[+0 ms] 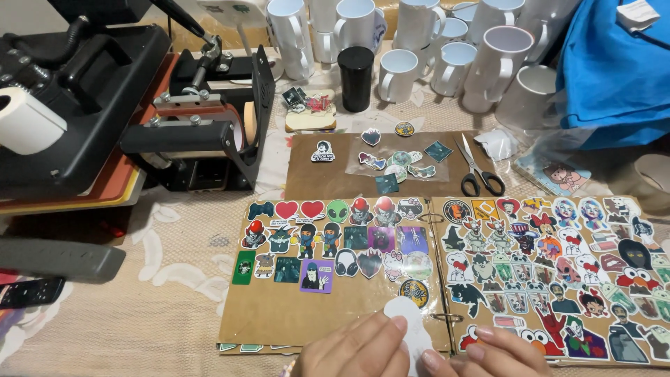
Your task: Organizing stickers by peeling their backings and placing them into a binder
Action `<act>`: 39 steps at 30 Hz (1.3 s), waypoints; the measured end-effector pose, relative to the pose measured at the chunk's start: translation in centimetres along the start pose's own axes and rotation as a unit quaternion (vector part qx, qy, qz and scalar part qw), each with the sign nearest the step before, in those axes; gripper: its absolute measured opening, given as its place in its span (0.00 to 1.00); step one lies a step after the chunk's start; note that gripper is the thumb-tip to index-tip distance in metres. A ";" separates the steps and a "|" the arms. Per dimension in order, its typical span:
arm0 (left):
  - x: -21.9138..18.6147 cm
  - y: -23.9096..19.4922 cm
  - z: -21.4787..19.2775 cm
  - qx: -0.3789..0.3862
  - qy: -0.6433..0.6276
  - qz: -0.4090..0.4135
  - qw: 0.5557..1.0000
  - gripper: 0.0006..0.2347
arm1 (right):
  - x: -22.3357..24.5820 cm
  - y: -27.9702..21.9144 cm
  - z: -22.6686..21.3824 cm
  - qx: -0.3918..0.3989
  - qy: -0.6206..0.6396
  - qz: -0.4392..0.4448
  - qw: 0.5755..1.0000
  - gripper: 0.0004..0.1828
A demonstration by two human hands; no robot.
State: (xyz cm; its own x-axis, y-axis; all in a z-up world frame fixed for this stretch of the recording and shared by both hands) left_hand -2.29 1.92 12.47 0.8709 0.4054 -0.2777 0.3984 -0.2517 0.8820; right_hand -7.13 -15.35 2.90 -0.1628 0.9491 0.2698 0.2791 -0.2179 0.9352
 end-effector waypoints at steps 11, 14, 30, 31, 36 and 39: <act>-0.8 -0.6 0.8 0.037 0.130 0.108 0.985 0.02 | -1.4 0.3 0.1 0.010 -0.005 -0.109 0.994 0.17; -0.7 -0.9 1.0 0.034 0.126 0.097 0.987 0.01 | -1.4 -0.2 0.4 -0.062 -0.004 -0.107 0.992 0.17; -0.2 1.8 -0.1 0.018 0.041 0.055 0.997 0.02 | 1.0 4.5 0.2 0.037 0.018 -0.102 0.994 0.15; 0.1 2.6 -0.5 -0.008 -0.010 0.008 1.000 0.04 | 2.4 6.6 0.2 0.083 0.053 -0.127 0.987 0.13; 2.9 3.0 -0.3 0.062 -0.223 -0.074 0.970 0.01 | 2.2 9.5 2.3 0.216 0.204 0.002 0.955 0.07; 4.9 1.1 1.3 0.091 -0.310 -0.259 0.910 0.02 | 1.0 9.0 3.5 0.315 0.260 0.023 0.913 0.16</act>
State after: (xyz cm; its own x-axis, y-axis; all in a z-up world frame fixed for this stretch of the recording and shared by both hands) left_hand 2.81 2.55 11.57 0.5246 -0.0491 -0.8500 0.7939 -0.3324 0.5092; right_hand -1.47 -15.59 10.78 -0.5184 0.6702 0.5311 0.7589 0.0744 0.6470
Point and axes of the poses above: each hand's wrist, its own y-axis towards the middle knuckle, its own z-axis out of the palm, x = y × z, the point moved 4 cm from there along y, towards the middle knuckle, and after that the axes turned 8 degrees about -y, right-handed, at the moved point
